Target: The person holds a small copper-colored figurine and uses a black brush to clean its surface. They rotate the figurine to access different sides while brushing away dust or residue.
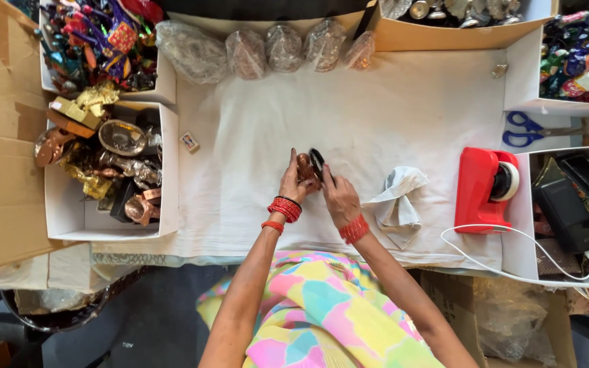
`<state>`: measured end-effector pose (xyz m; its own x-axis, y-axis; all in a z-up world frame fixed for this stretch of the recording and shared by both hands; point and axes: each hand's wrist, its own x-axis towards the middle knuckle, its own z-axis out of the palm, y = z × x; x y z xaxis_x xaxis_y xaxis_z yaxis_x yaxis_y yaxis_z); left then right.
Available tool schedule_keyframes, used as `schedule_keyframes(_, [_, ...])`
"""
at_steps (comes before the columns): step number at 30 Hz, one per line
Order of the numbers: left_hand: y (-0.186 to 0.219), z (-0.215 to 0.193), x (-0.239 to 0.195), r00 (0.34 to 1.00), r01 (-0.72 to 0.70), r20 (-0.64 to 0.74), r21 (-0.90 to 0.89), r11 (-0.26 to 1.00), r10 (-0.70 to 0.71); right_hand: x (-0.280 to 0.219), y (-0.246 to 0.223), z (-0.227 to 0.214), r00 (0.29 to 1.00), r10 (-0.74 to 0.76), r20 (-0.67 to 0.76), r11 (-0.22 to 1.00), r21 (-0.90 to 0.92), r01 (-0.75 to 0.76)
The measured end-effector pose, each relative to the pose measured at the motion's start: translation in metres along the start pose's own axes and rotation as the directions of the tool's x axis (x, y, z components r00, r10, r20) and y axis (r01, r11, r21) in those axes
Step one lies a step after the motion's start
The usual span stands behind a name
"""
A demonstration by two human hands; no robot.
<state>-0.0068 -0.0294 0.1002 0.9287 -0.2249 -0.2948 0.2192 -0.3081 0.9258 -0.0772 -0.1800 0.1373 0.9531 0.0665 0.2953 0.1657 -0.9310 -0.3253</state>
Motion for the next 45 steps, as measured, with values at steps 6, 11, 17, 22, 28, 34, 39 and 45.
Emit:
schedule_keyframes(6, [-0.025,0.001,0.013,0.996,-0.082,-0.013,0.126,0.989,0.085,-0.036,0.018,-0.005,0.999,0.007,-0.032,0.998,-0.062,-0.009])
schedule_keyframes(11, [-0.006,-0.001,0.013,0.998,-0.061,0.010,0.216,0.975,0.060,0.021,0.011,0.003,0.999,-0.006,0.049,0.999,-0.042,0.008])
schedule_keyframes(17, [-0.028,0.004,0.019,0.997,-0.071,0.013,0.261,0.963,0.070,0.018,0.007,0.002,0.998,0.001,0.063,1.000,0.012,-0.002])
schedule_keyframes(22, [-0.022,0.002,0.015,0.992,-0.128,0.033,0.194,0.973,0.124,-0.029,0.020,0.002,1.000,-0.015,0.020,0.999,-0.029,0.015])
schedule_keyframes(28, [-0.011,0.001,0.019,0.996,-0.084,0.029,0.309,0.947,0.079,0.013,0.013,0.005,0.998,-0.033,0.058,0.998,-0.049,0.036])
schedule_keyframes(34, [-0.012,0.000,0.013,0.997,-0.076,0.002,0.279,0.957,0.079,0.019,0.011,0.008,0.989,0.031,0.143,0.999,0.030,-0.036])
schedule_keyframes(39, [-0.105,0.027,0.036,0.916,-0.295,-0.126,0.432,0.852,0.381,-0.031,0.020,0.004,0.993,0.059,0.106,0.998,-0.034,-0.056])
schedule_keyframes(45, [-0.007,0.001,0.008,0.975,-0.213,-0.029,0.180,0.960,0.221,-0.007,0.021,0.003,0.993,0.049,0.111,0.999,0.017,-0.051])
